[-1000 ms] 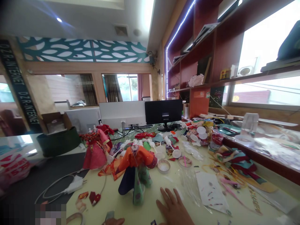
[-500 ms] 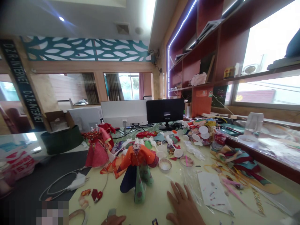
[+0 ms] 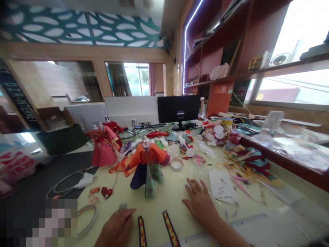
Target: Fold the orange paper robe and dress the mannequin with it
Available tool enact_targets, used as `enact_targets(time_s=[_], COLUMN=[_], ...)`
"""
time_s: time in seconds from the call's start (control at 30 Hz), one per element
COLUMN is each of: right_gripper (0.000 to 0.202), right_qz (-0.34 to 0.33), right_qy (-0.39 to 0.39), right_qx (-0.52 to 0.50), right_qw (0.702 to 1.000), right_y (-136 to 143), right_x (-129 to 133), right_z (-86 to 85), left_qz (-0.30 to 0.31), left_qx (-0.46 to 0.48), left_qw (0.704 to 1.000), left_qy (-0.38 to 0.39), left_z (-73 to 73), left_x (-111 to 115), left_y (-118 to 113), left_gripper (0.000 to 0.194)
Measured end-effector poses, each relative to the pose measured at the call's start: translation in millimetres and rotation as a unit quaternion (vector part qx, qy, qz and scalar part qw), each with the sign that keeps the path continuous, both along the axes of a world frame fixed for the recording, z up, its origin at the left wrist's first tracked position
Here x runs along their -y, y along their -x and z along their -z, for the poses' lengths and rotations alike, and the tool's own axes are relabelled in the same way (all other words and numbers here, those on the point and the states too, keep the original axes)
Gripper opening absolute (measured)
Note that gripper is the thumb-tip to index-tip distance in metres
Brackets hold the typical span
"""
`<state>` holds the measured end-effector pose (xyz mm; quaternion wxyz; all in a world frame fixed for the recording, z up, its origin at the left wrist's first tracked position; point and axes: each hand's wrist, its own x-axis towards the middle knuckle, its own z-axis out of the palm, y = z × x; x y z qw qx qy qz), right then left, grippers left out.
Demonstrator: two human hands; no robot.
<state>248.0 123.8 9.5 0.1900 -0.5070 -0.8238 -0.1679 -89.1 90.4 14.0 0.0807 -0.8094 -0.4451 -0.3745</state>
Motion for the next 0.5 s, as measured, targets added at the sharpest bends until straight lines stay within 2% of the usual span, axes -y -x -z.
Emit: enact_targets(time_s=[0.1, 0.27, 0.4, 0.5], right_gripper=[0.04, 0.039, 0.043, 0.045], right_qz=[0.01, -0.008, -0.019, 0.012], right_qy=[0.016, 0.081, 0.153, 0.18], right_qx=[0.003, 0.018, 0.026, 0.023], right_qw=[1.0, 0.996, 0.988, 0.983], right_y=[-5, 2, 11, 12], right_x=[9, 21, 18, 11], right_z=[-4.4, -9.6, -13.1, -16.5], left_qz=[-0.011, -0.004, -0.011, -0.015], left_qx=[0.004, -0.016, -0.03, -0.034], left_qw=[1.0, 0.999, 0.999, 0.999], left_qy=[0.026, 0.045, 0.037, 0.005], left_z=[-4.8, 0.0, -3.1, -3.8], left_x=[4, 5, 5, 5], left_y=[-2, -4, -3, 0], left_gripper=[0.021, 0.023, 0.023, 0.026])
